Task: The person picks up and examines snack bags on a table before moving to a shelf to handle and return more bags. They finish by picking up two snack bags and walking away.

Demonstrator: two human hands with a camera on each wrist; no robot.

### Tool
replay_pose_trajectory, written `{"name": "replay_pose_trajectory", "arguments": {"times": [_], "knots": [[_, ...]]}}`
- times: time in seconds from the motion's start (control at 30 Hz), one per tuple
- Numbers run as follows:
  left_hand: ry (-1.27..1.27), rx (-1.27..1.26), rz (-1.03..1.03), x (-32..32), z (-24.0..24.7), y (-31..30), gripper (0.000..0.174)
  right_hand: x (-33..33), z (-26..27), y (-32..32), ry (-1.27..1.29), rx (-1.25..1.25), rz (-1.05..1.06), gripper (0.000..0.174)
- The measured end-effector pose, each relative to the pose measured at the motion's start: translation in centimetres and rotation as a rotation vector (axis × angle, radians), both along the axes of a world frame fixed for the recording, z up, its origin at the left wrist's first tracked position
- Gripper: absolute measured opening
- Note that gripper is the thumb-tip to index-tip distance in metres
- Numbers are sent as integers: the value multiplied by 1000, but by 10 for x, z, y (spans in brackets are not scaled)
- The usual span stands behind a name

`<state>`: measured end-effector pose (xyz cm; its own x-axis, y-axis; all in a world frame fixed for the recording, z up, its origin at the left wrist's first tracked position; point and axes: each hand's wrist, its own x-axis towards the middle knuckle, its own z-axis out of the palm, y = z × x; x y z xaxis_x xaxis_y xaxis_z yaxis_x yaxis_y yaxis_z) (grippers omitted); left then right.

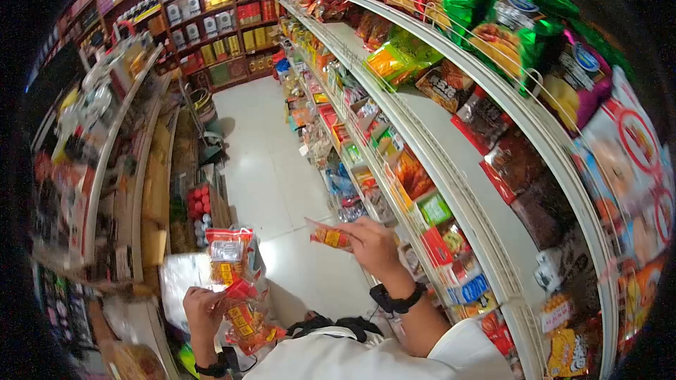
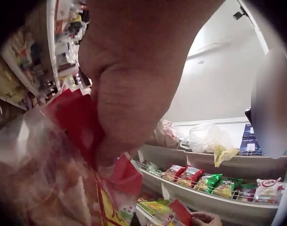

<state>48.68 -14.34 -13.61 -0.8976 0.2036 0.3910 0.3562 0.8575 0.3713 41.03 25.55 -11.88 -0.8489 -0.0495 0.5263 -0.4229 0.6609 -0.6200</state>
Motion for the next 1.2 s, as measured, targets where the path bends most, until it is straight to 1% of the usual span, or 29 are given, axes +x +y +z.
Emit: {"name": "replay_pose_trajectory", "arguments": {"times": [0.03,0.1,0.13,0.17,0.23,0.27,0.33,0.4,0.43,0.47,0.53,0.6,0.63,0.67,0.7,0.77,0.8,0.9,1.0,1.07,1.1,1.13,1.17,1.2], "knots": [[1,-16,-22,-40,5,0,13,-25,14,1,1,-16,-22,19],[26,-15,-72,-129,12,5,14,-80,42,9,126,-93,-96,21],[58,-14,-113,-173,13,7,17,-110,53,13,219,-94,-127,18],[60,-27,-138,-216,17,9,17,-139,64,16,222,-104,-153,18],[87,-62,-218,-298,22,21,18,-196,82,24,254,-146,-273,13],[112,-42,-203,-335,24,31,19,-227,89,27,239,-151,-288,13],[172,-9,-238,-409,25,42,18,-297,106,31,405,-237,-350,11],[195,10,-262,-472,33,49,19,-372,108,38,398,-426,-332,11],[195,72,-253,-501,37,52,20,-409,113,40,408,-510,-312,12],[189,132,-245,-530,40,53,22,-440,117,43,408,-513,-333,12],[191,153,-286,-584,48,55,23,-495,121,51,367,-669,-332,14],[204,214,-358,-641,51,58,23,-540,121,67,362,-649,-383,16],[189,216,-388,-673,52,58,23,-560,120,76,358,-633,-415,18],[185,141,-429,-703,54,57,23,-580,120,84,383,-668,-448,18],[182,66,-476,-733,55,56,23,-592,126,89,350,-748,-495,21],[154,44,-550,-789,58,55,23,-605,127,108,314,-474,-849,23],[147,62,-600,-820,57,53,24,-611,122,123,239,-288,-1097,30],[120,66,-774,-919,52,44,27,-620,101,177,192,390,-1476,41],[146,-54,-919,-993,70,42,29,-608,114,178,-5,481,-1542,48],[134,-71,-1005,-1031,83,44,28,-598,102,201,-110,816,-1613,49],[136,-98,-1063,-1049,87,47,28,-605,94,206,-115,827,-1628,49],[112,-123,-1102,-1067,89,48,27,-613,84,207,47,523,-1582,49],[113,-118,-1114,-1081,91,54,27,-617,81,212,150,406,-1550,50],[119,-99,-1170,-1093,93,61,26,-625,83,211,258,293,-1508,51]]}}
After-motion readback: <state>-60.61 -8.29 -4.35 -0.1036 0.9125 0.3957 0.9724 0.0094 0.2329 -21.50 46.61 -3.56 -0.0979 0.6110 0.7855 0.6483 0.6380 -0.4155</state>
